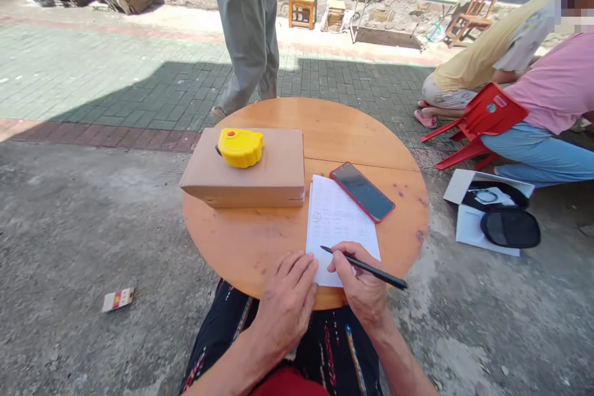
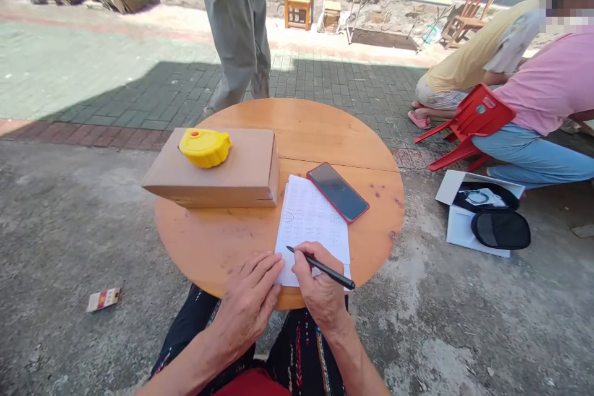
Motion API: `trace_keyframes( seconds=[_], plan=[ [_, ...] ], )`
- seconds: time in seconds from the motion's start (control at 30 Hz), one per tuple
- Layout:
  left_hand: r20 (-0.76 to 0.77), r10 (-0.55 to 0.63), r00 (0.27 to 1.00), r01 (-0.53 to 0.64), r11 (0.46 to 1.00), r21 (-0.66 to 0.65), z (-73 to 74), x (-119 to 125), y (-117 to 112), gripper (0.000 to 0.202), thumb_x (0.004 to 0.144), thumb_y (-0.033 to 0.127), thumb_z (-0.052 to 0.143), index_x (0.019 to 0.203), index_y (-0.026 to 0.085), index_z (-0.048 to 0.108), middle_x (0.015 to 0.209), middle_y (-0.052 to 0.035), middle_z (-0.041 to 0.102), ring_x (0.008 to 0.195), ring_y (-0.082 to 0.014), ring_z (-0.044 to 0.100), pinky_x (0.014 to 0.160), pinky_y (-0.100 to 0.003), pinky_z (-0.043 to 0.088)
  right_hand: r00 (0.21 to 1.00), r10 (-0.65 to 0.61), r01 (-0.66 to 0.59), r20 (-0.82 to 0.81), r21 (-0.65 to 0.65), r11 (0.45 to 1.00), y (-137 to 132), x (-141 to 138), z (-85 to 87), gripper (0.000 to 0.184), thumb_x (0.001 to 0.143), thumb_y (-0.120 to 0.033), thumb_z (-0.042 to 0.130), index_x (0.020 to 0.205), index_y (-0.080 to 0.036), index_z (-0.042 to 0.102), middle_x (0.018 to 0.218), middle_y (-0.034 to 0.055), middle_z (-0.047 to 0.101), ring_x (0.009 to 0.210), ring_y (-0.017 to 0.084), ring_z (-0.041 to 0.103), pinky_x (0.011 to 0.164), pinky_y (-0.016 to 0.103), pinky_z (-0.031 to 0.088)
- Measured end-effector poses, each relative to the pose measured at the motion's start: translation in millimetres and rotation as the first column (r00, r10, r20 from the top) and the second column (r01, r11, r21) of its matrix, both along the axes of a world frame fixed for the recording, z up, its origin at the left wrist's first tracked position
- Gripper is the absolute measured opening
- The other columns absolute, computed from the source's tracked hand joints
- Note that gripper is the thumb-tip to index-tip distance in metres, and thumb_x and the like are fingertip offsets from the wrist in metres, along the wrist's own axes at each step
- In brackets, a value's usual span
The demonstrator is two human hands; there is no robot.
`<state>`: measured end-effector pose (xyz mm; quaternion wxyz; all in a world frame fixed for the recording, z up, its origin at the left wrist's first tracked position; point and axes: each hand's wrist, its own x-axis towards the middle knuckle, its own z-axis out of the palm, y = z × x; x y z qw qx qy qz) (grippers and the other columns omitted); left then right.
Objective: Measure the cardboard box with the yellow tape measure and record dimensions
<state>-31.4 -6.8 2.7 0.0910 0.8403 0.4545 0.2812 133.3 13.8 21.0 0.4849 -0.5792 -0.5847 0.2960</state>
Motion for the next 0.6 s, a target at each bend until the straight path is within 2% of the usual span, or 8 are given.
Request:
trace_keyframes(
  seconds=[0.13,0.3,0.6],
  plan=[
    [0.028,0.031,0.999,-0.031,1.0,-0.004,-3.8,1.7,1.7,0.031,0.094,0.014,0.046,0.12,0.013,0.063,0.121,-0.0102,0.068,0.112,-0.025,0.058,0.1,-0.044,0.045,0.999,0.036,-0.035,0.033,-0.042,0.999,8.9,-5.1,-7.5,0.016,0.092,-0.025,0.054,0.086,-0.019,0.067,0.059,-0.0021,0.062,0.05,0.013,0.059,0.05,0.024,0.049],
    [0.041,0.02,0.999,-0.02,1.0,0.0,-9.8,2.2,0.0,0.036,0.093,0.014,0.048,0.126,0.011,0.061,0.134,-0.0106,0.063,0.12,-0.0268,0.054,0.105,-0.045,0.039,0.987,0.064,-0.06,0.146,-0.03,0.998,12.9,-5.3,-7.5,0.017,0.093,-0.023,0.053,0.085,-0.02,0.068,0.056,-0.0026,0.06,0.05,0.013,0.057,0.05,0.025,0.049],
    [0.117,0.04,0.992,-0.037,0.999,-0.028,-10.8,3.9,-0.5,0.038,0.092,0.012,0.05,0.129,0.009,0.06,0.129,-0.0092,0.066,0.119,-0.0261,0.054,0.107,-0.044,0.036,0.947,0.133,-0.145,0.294,0.019,0.989,14.4,-8.2,-4.2,0.018,0.093,-0.017,0.051,0.086,-0.019,0.067,0.069,0.0007,0.066,0.056,0.012,0.059,0.053,0.024,0.049]
  ],
)
